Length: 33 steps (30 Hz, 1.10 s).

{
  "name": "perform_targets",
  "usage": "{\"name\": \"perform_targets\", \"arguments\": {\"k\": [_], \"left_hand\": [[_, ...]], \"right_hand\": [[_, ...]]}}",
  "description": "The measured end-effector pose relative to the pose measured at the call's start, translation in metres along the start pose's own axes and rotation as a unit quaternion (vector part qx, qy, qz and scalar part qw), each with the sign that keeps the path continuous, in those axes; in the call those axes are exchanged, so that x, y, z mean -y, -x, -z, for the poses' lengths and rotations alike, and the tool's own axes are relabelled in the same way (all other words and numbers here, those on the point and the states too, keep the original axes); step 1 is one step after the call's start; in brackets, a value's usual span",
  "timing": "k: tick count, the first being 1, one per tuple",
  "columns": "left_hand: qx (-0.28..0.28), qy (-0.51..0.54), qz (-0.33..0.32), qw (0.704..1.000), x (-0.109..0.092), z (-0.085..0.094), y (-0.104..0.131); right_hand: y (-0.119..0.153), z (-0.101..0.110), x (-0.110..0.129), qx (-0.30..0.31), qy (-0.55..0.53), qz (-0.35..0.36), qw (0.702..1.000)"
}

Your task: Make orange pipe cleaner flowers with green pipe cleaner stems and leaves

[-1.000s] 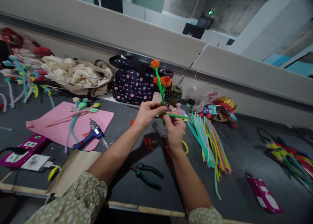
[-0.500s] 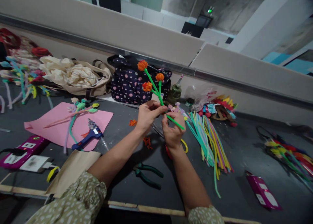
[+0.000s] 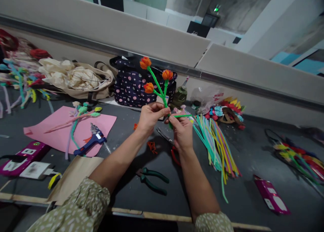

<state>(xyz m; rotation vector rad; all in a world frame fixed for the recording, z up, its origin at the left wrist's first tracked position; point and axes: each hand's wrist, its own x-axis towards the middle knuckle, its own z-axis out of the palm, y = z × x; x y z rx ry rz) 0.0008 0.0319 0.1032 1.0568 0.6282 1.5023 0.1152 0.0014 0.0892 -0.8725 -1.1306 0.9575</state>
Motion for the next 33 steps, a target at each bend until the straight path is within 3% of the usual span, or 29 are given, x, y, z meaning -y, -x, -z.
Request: {"name": "perform_targets", "arguments": {"k": [4, 8, 13, 18, 25, 33], "left_hand": [[0.010, 0.003, 0.011, 1.000, -0.002, 0.000, 0.001], [0.022, 0.004, 0.026, 0.999, -0.004, 0.000, 0.002], [0.038, 0.015, 0.029, 0.999, -0.002, 0.000, -0.001], [0.023, -0.010, 0.018, 1.000, 0.003, 0.001, -0.004], [-0.010, -0.038, 0.006, 0.999, 0.001, 0.012, -0.010], [-0.004, -0.041, 0.001, 0.999, -0.002, 0.013, -0.010]], "right_hand": [[0.000, -0.002, 0.003, 0.021, -0.035, -0.048, 0.998], [0.003, -0.007, -0.001, 0.012, -0.055, -0.051, 0.997], [0.006, -0.014, -0.013, -0.070, -0.020, 0.028, 0.997], [0.008, -0.010, -0.019, -0.103, 0.077, 0.088, 0.988], [0.007, -0.008, -0.009, 0.008, 0.124, 0.050, 0.991], [0.003, -0.003, -0.012, 0.033, 0.116, 0.044, 0.992]]}}
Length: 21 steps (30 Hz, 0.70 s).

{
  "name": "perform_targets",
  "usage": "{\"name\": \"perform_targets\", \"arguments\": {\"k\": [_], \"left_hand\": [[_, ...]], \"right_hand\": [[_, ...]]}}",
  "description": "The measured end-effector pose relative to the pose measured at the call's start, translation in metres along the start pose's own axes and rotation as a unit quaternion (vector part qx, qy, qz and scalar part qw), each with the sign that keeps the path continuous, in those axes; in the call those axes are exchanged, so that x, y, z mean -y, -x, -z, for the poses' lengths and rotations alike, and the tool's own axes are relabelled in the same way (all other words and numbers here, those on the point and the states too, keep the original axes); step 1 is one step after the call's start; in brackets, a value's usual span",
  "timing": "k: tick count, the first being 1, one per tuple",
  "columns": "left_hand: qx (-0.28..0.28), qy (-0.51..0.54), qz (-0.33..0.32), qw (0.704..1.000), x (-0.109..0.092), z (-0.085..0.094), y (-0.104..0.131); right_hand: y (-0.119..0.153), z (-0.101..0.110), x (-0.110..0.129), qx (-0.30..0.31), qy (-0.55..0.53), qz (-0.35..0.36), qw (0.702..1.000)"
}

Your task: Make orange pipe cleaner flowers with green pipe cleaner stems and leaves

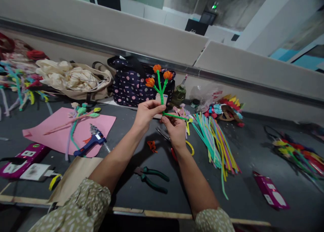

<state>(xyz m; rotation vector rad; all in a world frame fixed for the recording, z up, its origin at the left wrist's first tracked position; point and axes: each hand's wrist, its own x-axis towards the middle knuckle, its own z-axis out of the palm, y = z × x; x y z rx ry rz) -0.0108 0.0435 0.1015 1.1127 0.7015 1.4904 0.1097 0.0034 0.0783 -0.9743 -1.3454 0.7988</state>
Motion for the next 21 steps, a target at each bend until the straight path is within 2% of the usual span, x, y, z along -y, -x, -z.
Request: {"name": "perform_targets", "arguments": {"k": [5, 14, 21], "left_hand": [[-0.010, 0.012, 0.001, 1.000, 0.0009, 0.0006, -0.0016], [0.030, 0.029, 0.031, 0.999, 0.0030, -0.0036, 0.0013], [0.035, 0.039, 0.039, 0.998, 0.0010, -0.0036, 0.0029]], "right_hand": [[-0.0012, 0.0011, 0.0031, -0.037, -0.010, 0.016, 0.999], [0.0000, 0.0001, 0.0024, -0.083, -0.039, -0.002, 0.996], [0.0002, -0.0054, 0.0023, -0.066, -0.138, -0.043, 0.987]]}}
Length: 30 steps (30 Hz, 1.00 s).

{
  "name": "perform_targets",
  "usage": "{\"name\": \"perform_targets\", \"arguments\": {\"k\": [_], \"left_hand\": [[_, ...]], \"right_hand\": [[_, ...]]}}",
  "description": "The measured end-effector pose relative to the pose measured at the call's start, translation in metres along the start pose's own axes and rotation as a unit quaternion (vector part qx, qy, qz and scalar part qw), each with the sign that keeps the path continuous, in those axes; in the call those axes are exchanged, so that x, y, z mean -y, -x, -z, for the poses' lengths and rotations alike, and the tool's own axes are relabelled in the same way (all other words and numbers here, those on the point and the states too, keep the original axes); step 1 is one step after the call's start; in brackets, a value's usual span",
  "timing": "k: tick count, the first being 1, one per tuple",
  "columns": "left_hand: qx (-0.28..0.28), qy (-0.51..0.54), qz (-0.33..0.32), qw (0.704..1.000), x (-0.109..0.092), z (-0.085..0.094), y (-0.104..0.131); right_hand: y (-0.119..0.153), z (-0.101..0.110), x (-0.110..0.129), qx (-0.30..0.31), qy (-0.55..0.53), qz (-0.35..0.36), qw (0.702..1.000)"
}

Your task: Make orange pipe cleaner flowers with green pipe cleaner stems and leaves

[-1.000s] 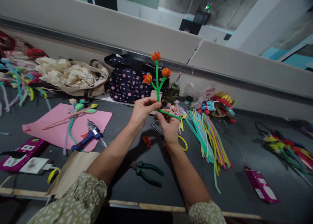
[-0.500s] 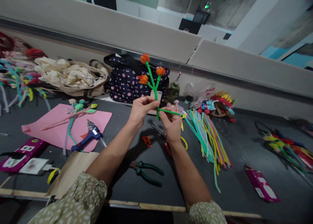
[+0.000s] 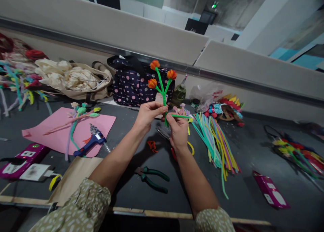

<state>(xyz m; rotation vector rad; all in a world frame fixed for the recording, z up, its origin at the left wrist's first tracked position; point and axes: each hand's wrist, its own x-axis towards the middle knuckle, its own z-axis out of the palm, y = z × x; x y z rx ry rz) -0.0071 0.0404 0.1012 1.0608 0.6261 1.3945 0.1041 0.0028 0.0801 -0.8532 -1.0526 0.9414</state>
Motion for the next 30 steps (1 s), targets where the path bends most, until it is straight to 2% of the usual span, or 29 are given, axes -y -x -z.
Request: {"name": "perform_targets", "arguments": {"k": [7, 10, 12, 15, 17, 19, 21, 24, 27, 30], "left_hand": [[0.015, 0.011, 0.008, 1.000, -0.001, 0.001, 0.001], [0.031, 0.015, 0.034, 0.999, -0.002, 0.002, 0.003], [0.044, 0.020, 0.053, 0.997, -0.003, 0.002, 0.004], [0.045, 0.023, 0.051, 0.997, -0.004, 0.000, 0.004], [0.037, 0.013, 0.022, 0.999, -0.005, -0.002, 0.005], [0.024, -0.015, -0.019, 0.999, -0.005, -0.005, 0.006], [0.008, -0.055, -0.059, 0.997, -0.005, -0.008, 0.007], [-0.004, -0.100, -0.088, 0.991, -0.003, -0.011, 0.009], [-0.017, -0.108, -0.089, 0.990, -0.002, -0.012, 0.010], [-0.022, -0.114, -0.091, 0.989, -0.002, -0.014, 0.011]], "right_hand": [[-0.001, -0.002, 0.004, 0.003, -0.134, -0.087, 0.987], [0.000, -0.001, 0.007, 0.026, -0.185, -0.150, 0.971], [0.002, -0.002, 0.007, 0.038, -0.200, -0.167, 0.965], [0.004, -0.004, 0.005, 0.019, -0.175, -0.121, 0.977], [0.006, -0.004, 0.003, -0.009, -0.103, -0.045, 0.994], [0.007, -0.001, 0.002, -0.033, 0.024, 0.056, 0.998], [0.006, 0.005, 0.001, -0.054, 0.185, 0.174, 0.966], [0.004, 0.016, 0.001, -0.049, 0.384, 0.325, 0.863], [0.003, 0.023, 0.002, -0.024, 0.506, 0.384, 0.772], [0.004, 0.025, 0.005, -0.017, 0.560, 0.401, 0.725]]}}
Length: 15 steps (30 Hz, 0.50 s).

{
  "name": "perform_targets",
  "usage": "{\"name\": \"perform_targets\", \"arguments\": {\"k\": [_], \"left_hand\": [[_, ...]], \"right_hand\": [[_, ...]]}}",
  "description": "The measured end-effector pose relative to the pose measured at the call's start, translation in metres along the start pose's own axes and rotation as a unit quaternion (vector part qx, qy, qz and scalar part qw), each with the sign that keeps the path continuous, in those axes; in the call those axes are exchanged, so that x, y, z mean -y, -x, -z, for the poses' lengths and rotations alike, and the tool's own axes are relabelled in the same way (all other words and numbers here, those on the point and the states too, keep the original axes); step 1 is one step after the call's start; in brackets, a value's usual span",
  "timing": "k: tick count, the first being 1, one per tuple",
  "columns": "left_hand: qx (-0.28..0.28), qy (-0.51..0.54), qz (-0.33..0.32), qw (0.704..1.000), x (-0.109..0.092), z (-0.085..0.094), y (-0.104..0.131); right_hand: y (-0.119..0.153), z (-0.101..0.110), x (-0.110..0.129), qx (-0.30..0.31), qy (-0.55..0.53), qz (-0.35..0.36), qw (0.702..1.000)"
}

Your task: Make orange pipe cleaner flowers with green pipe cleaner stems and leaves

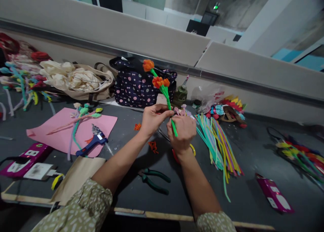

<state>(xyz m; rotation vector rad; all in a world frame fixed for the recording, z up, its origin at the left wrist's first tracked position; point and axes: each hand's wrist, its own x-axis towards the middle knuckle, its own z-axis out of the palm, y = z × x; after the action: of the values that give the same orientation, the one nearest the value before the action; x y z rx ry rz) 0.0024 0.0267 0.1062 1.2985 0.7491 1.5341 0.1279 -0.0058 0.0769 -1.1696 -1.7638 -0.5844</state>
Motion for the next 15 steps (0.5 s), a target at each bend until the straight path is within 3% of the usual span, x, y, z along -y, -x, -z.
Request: {"name": "perform_targets", "arguments": {"k": [8, 12, 15], "left_hand": [[0.010, 0.050, 0.019, 0.999, 0.001, 0.002, -0.002], [0.018, 0.069, 0.045, 0.996, 0.002, 0.004, -0.003], [0.018, 0.075, 0.046, 0.996, 0.000, 0.005, -0.004]], "right_hand": [[-0.003, 0.003, 0.004, 0.005, -0.050, -0.034, 0.998], [-0.006, 0.003, 0.008, -0.017, -0.140, -0.101, 0.985], [-0.010, 0.006, 0.012, -0.023, -0.228, -0.177, 0.957]]}}
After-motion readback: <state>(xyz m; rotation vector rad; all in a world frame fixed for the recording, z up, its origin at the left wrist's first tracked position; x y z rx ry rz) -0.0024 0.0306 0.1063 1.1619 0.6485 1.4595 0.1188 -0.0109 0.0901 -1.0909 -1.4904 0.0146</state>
